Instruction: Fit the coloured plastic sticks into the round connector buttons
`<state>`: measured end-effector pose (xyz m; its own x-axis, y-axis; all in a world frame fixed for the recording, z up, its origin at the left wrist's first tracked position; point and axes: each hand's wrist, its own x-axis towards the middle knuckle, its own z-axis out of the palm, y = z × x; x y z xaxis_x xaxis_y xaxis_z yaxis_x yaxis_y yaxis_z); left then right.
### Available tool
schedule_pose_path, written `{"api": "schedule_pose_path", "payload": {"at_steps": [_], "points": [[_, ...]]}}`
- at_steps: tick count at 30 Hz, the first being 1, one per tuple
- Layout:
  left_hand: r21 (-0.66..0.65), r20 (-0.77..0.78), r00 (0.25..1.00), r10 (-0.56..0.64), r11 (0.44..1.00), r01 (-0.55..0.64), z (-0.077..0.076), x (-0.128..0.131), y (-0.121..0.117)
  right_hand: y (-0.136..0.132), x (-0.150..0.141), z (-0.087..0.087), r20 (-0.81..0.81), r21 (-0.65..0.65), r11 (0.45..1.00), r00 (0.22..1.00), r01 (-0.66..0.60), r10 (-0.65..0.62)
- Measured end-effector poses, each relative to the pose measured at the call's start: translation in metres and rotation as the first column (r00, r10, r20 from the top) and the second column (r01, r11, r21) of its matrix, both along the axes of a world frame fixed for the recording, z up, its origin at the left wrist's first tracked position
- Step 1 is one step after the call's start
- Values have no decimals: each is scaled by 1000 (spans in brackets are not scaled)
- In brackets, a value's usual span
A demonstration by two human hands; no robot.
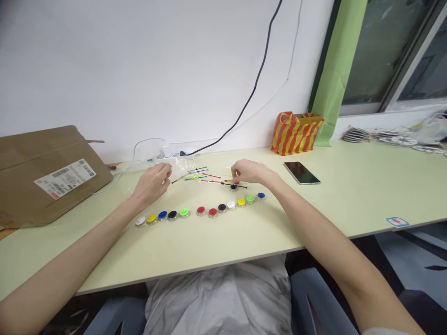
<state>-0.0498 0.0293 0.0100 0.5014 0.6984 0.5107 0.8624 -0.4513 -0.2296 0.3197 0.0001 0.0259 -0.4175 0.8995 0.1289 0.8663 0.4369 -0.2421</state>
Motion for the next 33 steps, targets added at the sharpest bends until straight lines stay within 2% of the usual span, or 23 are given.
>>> {"api": "schedule_pose_path", "payload": {"at_steps": [4, 9, 12, 14, 18, 22, 27, 33], "points": [[-19, -13, 997, -81, 997, 81, -6, 4, 0, 0, 0, -2, 77, -72, 997, 997, 12, -6], [-16, 26, 995, -93, 996, 93, -7, 8, -2, 0, -3, -4, 111, -93, 995, 994, 21, -11], [-14, 124, 989, -77, 997, 79, -6, 12, -6, -5, -6, 0, 75, -138, 990, 996, -28, 38], [-23, 263, 962, -71, 997, 80, -5, 15, -10, -11, -9, 5, 29, -125, 990, 997, -72, 76], [-2, 499, 850, -167, 981, 194, -4, 19, -18, -19, -15, 13, -68, -40, 994, 993, -102, 99], [-31, 545, 799, -253, 947, 321, -3, 23, -24, -19, -24, 10, -73, 141, 989, 995, -52, 63], [-109, 526, 803, -279, 915, 389, -4, 26, -28, -16, -27, 2, -65, 413, 910, 995, -38, 71], [-120, 417, 852, -316, 910, 396, -7, 26, -27, -19, -27, 0, -49, 539, 842, 996, -31, 68]]}}
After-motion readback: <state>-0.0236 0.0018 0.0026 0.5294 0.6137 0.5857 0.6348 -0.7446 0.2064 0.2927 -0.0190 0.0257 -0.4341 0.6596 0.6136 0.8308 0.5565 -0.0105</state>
